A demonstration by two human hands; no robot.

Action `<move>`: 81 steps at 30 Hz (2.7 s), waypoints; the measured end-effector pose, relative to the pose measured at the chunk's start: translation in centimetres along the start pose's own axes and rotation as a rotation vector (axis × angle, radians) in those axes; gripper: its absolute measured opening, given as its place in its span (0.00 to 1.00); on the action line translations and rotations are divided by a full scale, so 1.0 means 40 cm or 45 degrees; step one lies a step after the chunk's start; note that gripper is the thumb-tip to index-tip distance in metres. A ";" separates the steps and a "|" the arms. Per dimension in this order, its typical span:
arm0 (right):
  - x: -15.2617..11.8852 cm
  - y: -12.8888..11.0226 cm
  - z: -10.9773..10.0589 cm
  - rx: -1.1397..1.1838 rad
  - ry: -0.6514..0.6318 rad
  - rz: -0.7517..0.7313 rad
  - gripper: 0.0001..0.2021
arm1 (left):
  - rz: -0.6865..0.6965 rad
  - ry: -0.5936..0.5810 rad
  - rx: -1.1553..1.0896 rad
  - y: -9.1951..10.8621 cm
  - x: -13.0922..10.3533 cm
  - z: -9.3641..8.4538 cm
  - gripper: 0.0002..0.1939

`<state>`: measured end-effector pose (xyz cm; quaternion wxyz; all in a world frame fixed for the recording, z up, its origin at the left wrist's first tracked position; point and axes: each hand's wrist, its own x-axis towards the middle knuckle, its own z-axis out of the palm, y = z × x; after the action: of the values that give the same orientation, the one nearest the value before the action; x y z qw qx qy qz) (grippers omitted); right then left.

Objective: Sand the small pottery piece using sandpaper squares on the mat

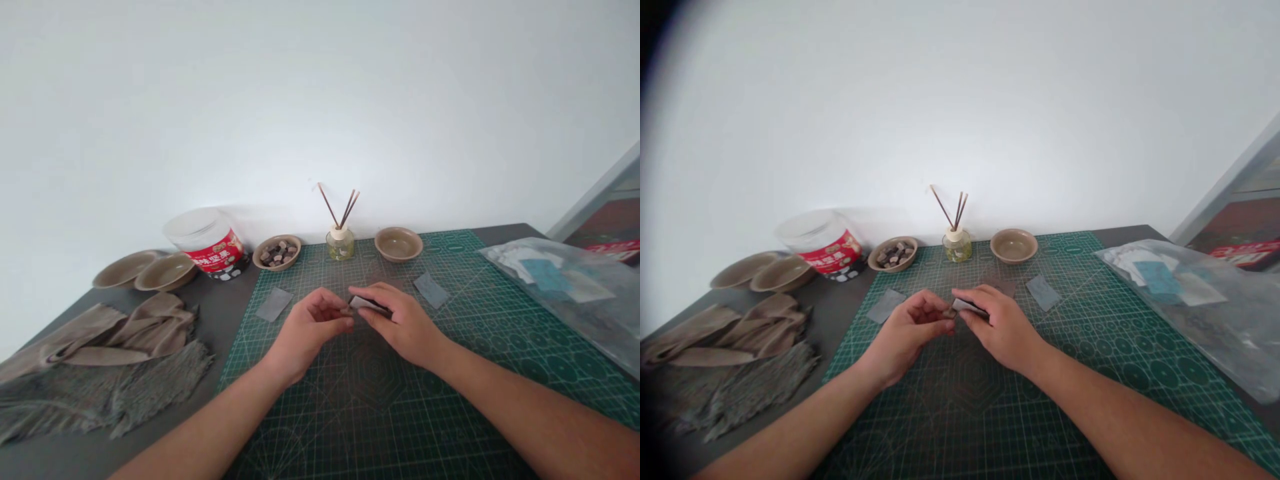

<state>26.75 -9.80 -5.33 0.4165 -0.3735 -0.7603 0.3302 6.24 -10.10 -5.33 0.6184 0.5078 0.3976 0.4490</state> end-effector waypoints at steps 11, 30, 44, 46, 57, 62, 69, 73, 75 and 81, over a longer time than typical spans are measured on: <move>-0.002 -0.018 0.005 0.172 0.145 0.081 0.08 | 0.007 0.003 -0.015 0.001 0.003 -0.012 0.13; -0.012 -0.035 0.003 0.062 0.107 0.061 0.05 | 0.007 -0.123 0.175 0.017 -0.001 -0.017 0.11; -0.011 -0.033 0.001 0.130 -0.038 0.131 0.05 | 0.104 -0.152 0.322 0.023 -0.005 -0.014 0.09; -0.011 -0.034 0.001 0.066 0.014 0.051 0.05 | 0.067 -0.142 0.326 0.024 -0.006 -0.012 0.08; -0.008 -0.037 0.002 0.027 0.013 0.074 0.04 | 0.047 -0.134 0.387 0.015 -0.010 -0.012 0.10; -0.011 -0.039 -0.001 0.232 -0.094 0.270 0.02 | 0.030 -0.123 0.424 0.025 -0.014 -0.007 0.11; -0.008 -0.034 0.006 0.372 -0.120 0.390 0.04 | 0.047 -0.147 0.523 0.034 -0.016 -0.005 0.10; -0.004 -0.031 -0.001 0.435 -0.153 0.412 0.05 | 0.040 -0.140 0.415 0.028 -0.016 -0.006 0.10; -0.001 -0.030 -0.008 0.422 -0.208 0.411 0.05 | 0.050 -0.151 0.380 0.026 -0.017 -0.007 0.10; 0.002 -0.037 -0.003 0.389 -0.152 0.409 0.06 | 0.038 -0.170 0.410 0.027 -0.026 -0.001 0.09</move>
<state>26.38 -10.44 -4.04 0.3646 -0.4021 -0.6555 0.5251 5.75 -11.00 -4.24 0.5473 0.6349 0.4149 0.3538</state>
